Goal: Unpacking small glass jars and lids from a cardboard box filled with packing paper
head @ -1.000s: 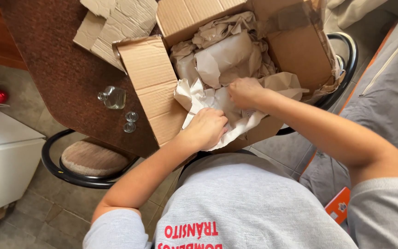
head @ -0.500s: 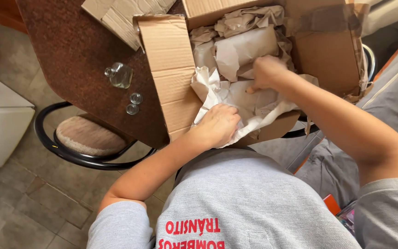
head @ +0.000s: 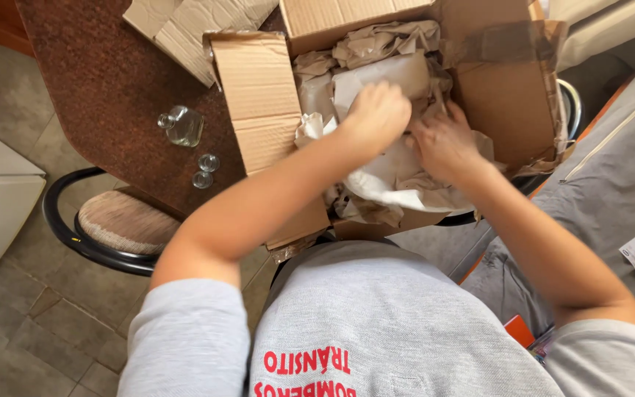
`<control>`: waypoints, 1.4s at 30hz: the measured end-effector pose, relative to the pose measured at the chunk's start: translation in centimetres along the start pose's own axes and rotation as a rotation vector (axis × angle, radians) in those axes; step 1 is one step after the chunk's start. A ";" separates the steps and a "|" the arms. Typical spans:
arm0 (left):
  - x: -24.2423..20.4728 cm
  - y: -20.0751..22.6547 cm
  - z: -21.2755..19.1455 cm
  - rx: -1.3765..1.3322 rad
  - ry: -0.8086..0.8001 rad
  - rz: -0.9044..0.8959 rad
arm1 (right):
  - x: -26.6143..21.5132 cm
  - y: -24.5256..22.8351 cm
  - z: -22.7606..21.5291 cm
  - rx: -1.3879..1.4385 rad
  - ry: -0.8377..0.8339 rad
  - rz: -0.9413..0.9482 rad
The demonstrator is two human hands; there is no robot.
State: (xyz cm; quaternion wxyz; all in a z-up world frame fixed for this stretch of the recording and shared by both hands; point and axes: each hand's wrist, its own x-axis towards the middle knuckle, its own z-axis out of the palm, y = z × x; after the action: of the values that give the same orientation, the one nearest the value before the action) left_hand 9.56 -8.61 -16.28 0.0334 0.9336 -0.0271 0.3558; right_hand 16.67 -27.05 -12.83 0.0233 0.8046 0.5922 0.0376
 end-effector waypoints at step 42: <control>12.6 -10.3 -3.0 -0.129 -1.319 -0.205 | -6.0 4.5 -14.9 -0.046 -0.172 -0.160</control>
State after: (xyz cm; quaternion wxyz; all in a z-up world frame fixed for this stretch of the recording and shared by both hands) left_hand 17.69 1.52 -6.10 0.0994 0.9494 0.0259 -0.2967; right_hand 17.89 -34.22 2.14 0.0952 0.7544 0.6492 -0.0199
